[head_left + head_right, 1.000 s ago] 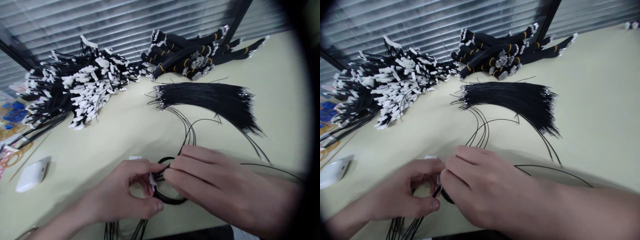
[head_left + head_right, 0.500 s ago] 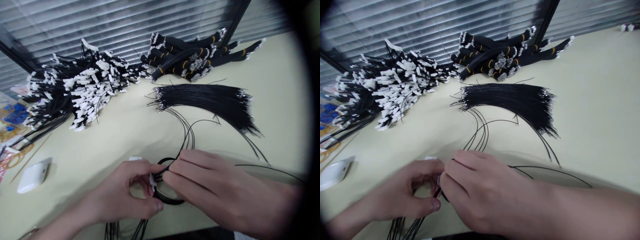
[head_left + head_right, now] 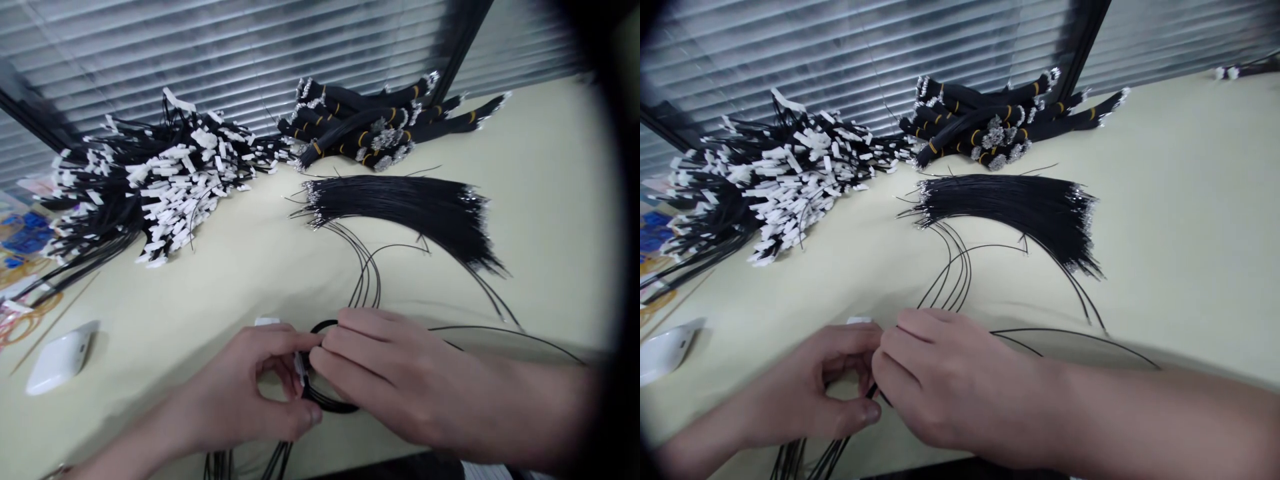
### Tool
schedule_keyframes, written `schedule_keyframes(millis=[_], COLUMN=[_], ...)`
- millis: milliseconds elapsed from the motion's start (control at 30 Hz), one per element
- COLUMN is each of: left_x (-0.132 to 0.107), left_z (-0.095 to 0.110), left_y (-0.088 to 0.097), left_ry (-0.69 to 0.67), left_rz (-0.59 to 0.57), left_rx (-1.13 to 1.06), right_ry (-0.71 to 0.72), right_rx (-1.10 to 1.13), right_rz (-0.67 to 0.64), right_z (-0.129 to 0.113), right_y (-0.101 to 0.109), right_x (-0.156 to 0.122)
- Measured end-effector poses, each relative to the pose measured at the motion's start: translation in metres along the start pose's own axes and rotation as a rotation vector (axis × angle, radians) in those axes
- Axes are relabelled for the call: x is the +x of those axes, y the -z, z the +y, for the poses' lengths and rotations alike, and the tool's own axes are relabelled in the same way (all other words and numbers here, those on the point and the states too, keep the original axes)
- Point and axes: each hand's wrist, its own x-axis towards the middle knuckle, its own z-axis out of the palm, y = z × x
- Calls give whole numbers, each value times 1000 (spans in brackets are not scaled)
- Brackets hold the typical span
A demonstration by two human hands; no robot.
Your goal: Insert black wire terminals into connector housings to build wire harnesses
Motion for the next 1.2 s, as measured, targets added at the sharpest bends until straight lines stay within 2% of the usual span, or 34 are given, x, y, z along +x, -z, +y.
schedule_keyframes(millis=[133,333,533,733,1033,1100,1200], left_x=[0,-1,1,0,-1,0,0], left_z=[-1,1,0,-2,-1,-1,-1], left_y=[0,0,-2,-3,-2,-2,-2], left_ry=[-4,2,-3,-6,-11,-12,-12], left_rz=[-4,0,5,-4,-7,-7,-10], left_rx=[8,28,33,40,26,9,-20], right_ry=[27,21,14,-16,-12,-20,-94], right_rx=[-34,32,10,136,143,207,482], right_rz=[-1,-17,6,48,75,59,-34], right_z=[1,3,2,-1,0,2,16], right_y=[-1,-6,-12,-14,-20,-15,8], right_x=[-1,-1,0,-1,2,6,5])
